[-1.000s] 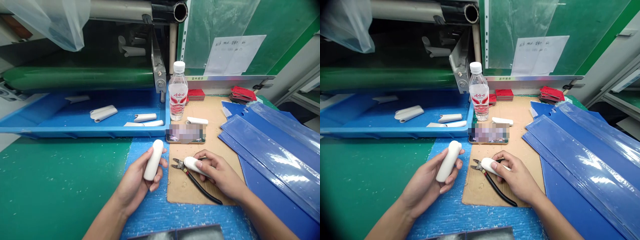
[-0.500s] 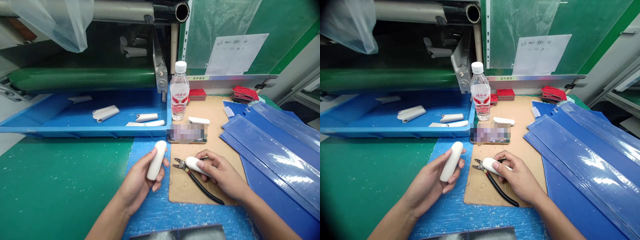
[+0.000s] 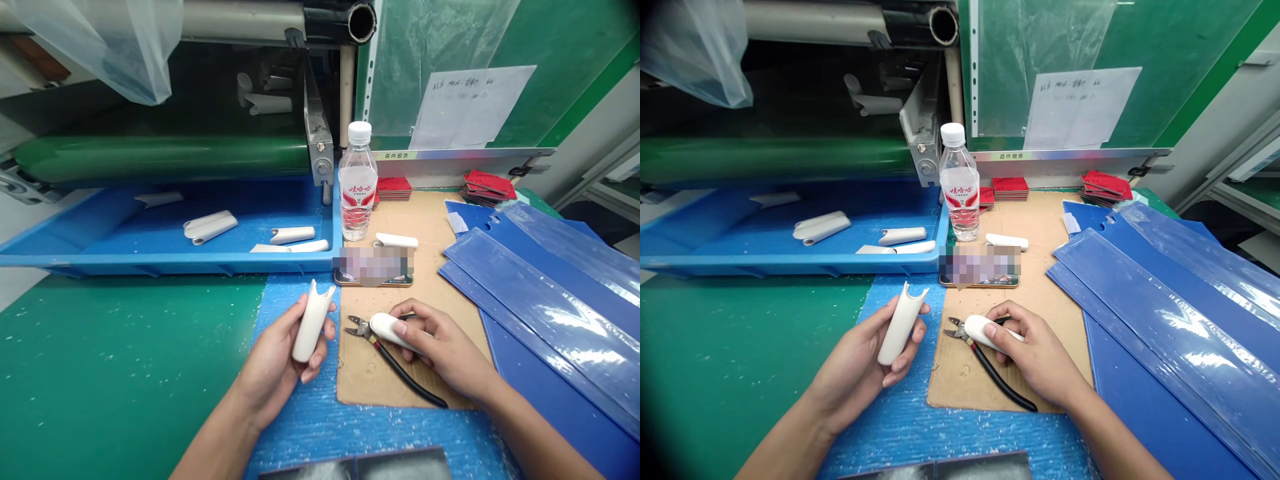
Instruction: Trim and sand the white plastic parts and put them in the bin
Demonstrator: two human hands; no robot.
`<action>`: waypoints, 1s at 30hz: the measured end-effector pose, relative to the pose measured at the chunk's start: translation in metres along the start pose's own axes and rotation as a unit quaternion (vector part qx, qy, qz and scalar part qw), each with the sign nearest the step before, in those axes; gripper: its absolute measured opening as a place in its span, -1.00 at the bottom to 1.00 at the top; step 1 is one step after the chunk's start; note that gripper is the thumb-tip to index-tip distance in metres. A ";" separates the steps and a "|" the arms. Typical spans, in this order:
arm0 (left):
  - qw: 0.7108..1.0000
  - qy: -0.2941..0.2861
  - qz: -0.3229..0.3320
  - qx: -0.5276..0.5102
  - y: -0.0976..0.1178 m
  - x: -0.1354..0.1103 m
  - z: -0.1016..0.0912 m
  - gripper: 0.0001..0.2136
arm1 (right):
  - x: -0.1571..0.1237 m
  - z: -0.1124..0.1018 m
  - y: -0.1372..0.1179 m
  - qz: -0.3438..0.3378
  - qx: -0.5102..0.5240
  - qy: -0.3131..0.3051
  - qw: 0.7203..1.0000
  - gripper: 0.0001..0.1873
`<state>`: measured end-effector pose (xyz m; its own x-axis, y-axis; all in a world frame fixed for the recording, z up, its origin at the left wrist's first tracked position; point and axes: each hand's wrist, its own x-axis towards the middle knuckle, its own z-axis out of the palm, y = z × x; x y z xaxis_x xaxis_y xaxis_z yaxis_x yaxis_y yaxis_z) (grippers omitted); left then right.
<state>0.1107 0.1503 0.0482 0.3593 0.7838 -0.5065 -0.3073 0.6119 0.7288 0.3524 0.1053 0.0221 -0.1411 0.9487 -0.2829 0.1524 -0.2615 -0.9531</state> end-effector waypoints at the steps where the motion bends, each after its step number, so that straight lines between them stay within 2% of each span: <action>1: 1.000 0.001 0.001 0.000 0.000 0.000 0.000 -0.69 | 0.000 0.000 0.000 0.000 0.001 -0.001 1.000 -0.65; 10: 1.000 0.000 -0.008 -0.004 -0.002 -0.001 -0.001 -0.68 | 0.000 -0.001 0.000 0.002 -0.006 -0.001 1.000 -0.64; 15: 1.000 0.004 0.011 -0.006 -0.001 0.000 -0.002 -0.77 | 0.000 -0.001 0.001 -0.001 -0.004 -0.004 1.000 -0.65; 20: 1.000 0.002 0.030 -0.002 0.000 0.000 -0.002 -0.74 | -0.001 -0.001 -0.001 -0.005 -0.004 -0.003 1.000 -0.66; 30: 1.000 0.026 0.012 0.003 -0.003 0.000 -0.004 -0.83 | 0.000 -0.002 0.003 0.000 -0.014 -0.004 1.000 -0.64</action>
<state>0.1078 0.1492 0.0443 0.3063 0.8029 -0.5114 -0.3094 0.5920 0.7442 0.3548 0.1047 0.0196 -0.1481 0.9472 -0.2844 0.1796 -0.2570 -0.9496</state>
